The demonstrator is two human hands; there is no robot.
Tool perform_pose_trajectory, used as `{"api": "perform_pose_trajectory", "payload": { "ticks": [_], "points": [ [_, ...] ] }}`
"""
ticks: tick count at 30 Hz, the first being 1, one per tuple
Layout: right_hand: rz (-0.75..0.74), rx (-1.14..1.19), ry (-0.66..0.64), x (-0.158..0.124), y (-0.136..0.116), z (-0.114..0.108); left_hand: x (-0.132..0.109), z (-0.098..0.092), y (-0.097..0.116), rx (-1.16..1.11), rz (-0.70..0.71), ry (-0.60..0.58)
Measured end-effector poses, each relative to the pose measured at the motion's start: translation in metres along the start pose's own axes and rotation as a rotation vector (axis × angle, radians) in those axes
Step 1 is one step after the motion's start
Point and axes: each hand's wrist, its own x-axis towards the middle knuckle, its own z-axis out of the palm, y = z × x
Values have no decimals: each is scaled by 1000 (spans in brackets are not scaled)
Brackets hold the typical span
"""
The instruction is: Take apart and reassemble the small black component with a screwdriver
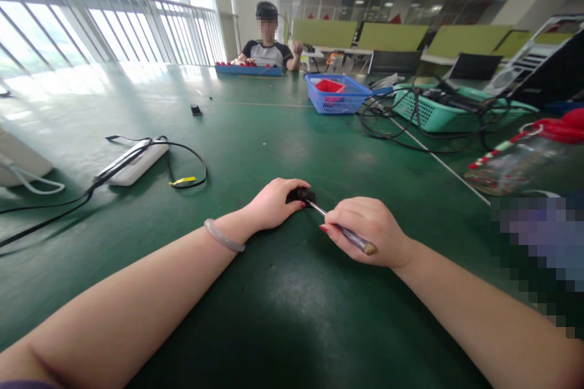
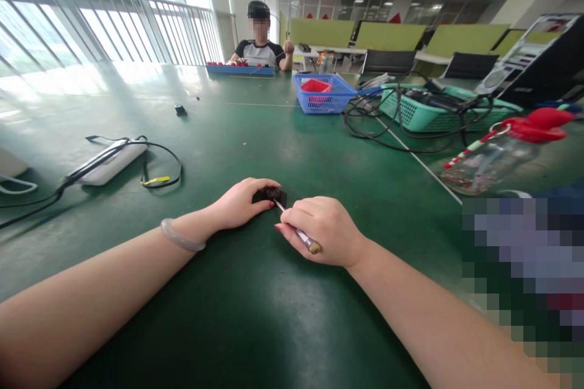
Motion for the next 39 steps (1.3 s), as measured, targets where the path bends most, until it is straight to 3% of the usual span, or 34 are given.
{"api": "perform_pose_trajectory", "payload": {
  "ticks": [39],
  "points": [
    [-1, -6, -9, 1, 0, -1, -1, 0, -1, -6, -7, 6]
  ]
}}
